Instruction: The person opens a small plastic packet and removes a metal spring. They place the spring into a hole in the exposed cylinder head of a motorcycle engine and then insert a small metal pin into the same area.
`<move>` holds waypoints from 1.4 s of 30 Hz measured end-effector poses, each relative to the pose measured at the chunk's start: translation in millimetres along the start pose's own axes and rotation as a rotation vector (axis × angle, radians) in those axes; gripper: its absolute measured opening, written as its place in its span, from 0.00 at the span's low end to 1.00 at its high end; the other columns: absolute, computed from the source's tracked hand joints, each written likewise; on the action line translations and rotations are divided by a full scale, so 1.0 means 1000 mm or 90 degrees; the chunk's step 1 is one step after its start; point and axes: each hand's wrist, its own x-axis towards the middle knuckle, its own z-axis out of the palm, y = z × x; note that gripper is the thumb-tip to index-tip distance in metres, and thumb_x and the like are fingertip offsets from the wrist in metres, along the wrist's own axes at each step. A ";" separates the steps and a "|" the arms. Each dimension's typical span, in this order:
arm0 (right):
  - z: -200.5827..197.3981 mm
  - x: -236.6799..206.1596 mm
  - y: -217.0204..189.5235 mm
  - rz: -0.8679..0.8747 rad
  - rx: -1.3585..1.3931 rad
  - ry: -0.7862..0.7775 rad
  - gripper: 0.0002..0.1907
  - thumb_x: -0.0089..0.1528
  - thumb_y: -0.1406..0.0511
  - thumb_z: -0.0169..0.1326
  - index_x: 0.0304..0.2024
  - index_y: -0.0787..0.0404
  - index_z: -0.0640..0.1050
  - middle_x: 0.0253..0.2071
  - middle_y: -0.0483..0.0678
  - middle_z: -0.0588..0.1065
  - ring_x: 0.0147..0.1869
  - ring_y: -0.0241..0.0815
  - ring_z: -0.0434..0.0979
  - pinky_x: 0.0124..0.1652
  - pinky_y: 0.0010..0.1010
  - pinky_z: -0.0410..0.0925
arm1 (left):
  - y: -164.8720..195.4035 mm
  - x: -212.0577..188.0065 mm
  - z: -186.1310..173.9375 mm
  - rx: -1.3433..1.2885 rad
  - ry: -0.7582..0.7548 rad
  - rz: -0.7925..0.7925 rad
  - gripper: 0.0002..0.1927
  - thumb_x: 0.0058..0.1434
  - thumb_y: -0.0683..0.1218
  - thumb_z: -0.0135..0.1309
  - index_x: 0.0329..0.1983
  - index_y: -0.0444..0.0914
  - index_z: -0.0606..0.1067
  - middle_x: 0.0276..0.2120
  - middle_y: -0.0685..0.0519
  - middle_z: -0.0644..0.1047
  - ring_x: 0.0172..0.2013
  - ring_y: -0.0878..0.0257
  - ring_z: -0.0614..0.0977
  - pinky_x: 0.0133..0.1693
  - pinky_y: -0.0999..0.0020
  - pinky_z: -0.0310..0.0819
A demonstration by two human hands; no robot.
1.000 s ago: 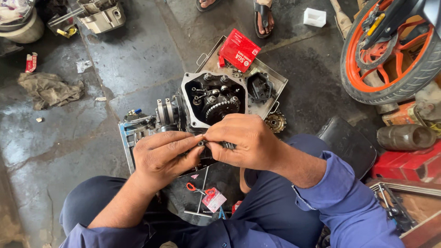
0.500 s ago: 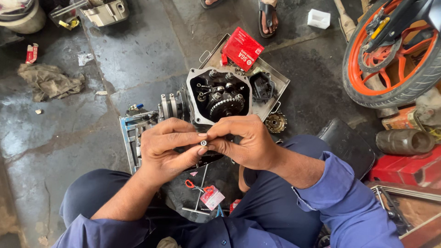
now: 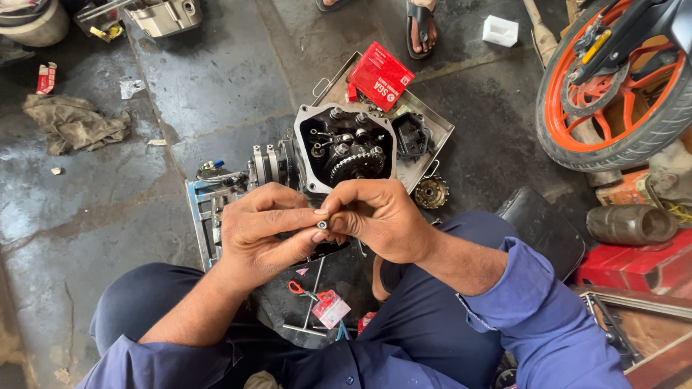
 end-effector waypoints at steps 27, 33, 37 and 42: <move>0.019 -0.003 -0.019 -0.211 -0.382 0.003 0.12 0.77 0.63 0.44 0.42 0.64 0.70 0.39 0.47 0.70 0.39 0.34 0.74 0.39 0.25 0.70 | -0.001 -0.005 0.006 0.110 0.061 0.034 0.18 0.53 0.48 0.74 0.44 0.39 0.81 0.40 0.54 0.79 0.33 0.67 0.82 0.34 0.77 0.75; 0.022 0.000 -0.026 -0.326 -0.519 0.042 0.07 0.75 0.68 0.47 0.42 0.66 0.70 0.37 0.51 0.71 0.38 0.43 0.72 0.38 0.32 0.68 | -0.003 -0.007 0.008 -0.014 0.045 -0.027 0.23 0.50 0.49 0.73 0.46 0.36 0.79 0.40 0.50 0.78 0.32 0.69 0.83 0.33 0.76 0.76; 0.027 -0.003 -0.026 -0.303 -0.564 0.004 0.06 0.73 0.69 0.49 0.41 0.66 0.70 0.35 0.51 0.71 0.36 0.45 0.72 0.35 0.33 0.66 | -0.004 -0.009 0.008 0.008 0.057 -0.046 0.23 0.52 0.48 0.72 0.48 0.37 0.80 0.39 0.51 0.79 0.33 0.68 0.82 0.34 0.75 0.76; 0.029 0.001 -0.034 -0.286 -0.535 0.033 0.05 0.71 0.71 0.49 0.39 0.66 0.70 0.33 0.51 0.69 0.32 0.46 0.70 0.33 0.34 0.66 | -0.009 0.002 0.001 -0.007 0.058 -0.001 0.26 0.45 0.51 0.74 0.46 0.38 0.79 0.34 0.54 0.77 0.32 0.68 0.79 0.34 0.75 0.73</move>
